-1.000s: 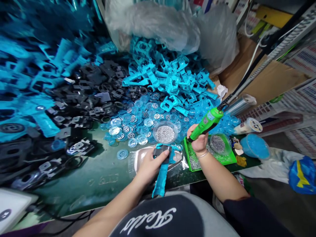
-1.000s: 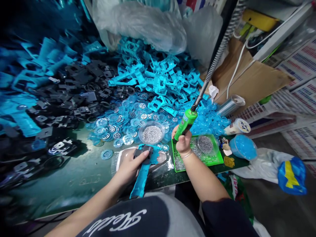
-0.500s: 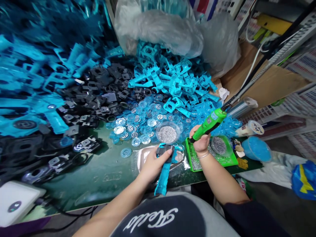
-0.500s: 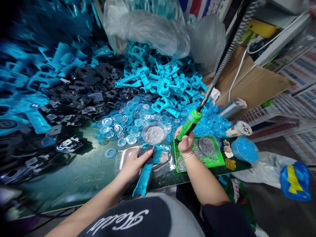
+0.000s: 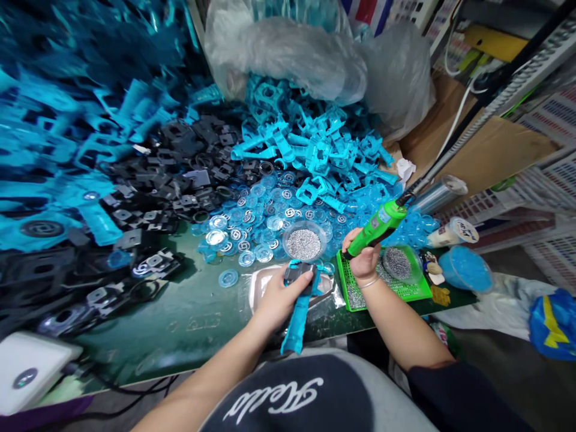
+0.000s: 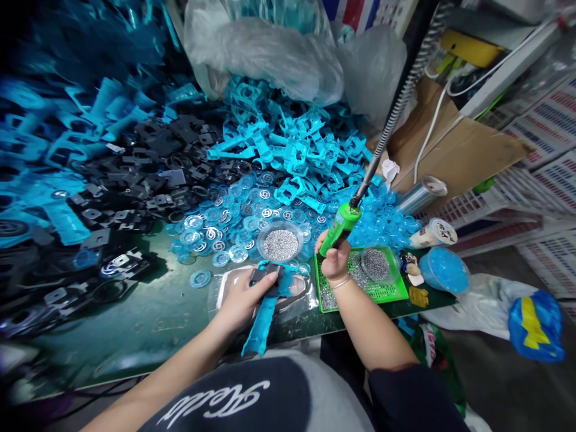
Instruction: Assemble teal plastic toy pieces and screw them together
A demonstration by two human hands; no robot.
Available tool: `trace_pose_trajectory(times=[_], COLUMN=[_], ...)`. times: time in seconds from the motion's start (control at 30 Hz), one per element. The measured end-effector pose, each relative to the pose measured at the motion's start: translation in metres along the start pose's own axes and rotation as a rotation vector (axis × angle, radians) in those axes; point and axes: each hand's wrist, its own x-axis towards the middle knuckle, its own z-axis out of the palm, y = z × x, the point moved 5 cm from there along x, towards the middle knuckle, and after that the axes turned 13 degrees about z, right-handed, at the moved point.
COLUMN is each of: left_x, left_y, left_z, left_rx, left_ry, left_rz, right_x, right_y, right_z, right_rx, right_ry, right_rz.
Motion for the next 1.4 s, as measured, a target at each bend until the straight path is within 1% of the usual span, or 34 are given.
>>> trace_pose_trajectory(times=[0.17, 0.27, 0.4, 0.53, 0.63, 0.73, 0.8, 0.9, 1.0, 1.13, 1.4], left_x=[0.0, 0.0, -0.001, -0.001, 0.0, 0.0, 0.0, 0.0, 0.0, 0.001, 0.001], left_y=[0.0, 0.001, 0.003, 0.003, 0.002, 0.004, 0.007, 0.011, 0.014, 0.016, 0.018], left_z=[0.0, 0.0, 0.0, 0.001, 0.002, 0.003, 0.003, 0.004, 0.005, 0.004, 0.004], left_rx=[0.025, 0.047, 0.059, 0.056, 0.05, 0.076, 0.092, 0.112, 0.106, 0.116, 0.153], left_ry=[-0.01, -0.009, -0.001, 0.004, 0.005, 0.004, 0.012, 0.02, 0.007, 0.006, 0.016], left_rz=[0.019, 0.019, 0.018, 0.029, 0.027, 0.037, 0.055, 0.075, 0.089, 0.075, 0.07], right_x=[-0.002, 0.0, 0.005, 0.01, 0.007, -0.002, -0.008, -0.016, -0.019, -0.019, -0.023], right_y=[0.002, -0.004, -0.03, -0.065, -0.093, -0.114, -0.121, -0.121, -0.112, -0.102, -0.096], right_z=[0.001, 0.002, -0.004, -0.006, 0.007, 0.035, 0.056, 0.081, 0.093, 0.096, 0.097], right_rx=[-0.013, 0.004, 0.061, 0.117, 0.177, 0.203, 0.223, 0.286, 0.295, 0.248, 0.305], right_ry=[-0.009, -0.002, 0.034, 0.014, -0.037, -0.068, -0.089, -0.148, -0.187, -0.218, -0.254], right_rz=[-0.006, -0.028, -0.076, -0.084, -0.083, -0.081, -0.084, -0.11, -0.126, -0.101, -0.117])
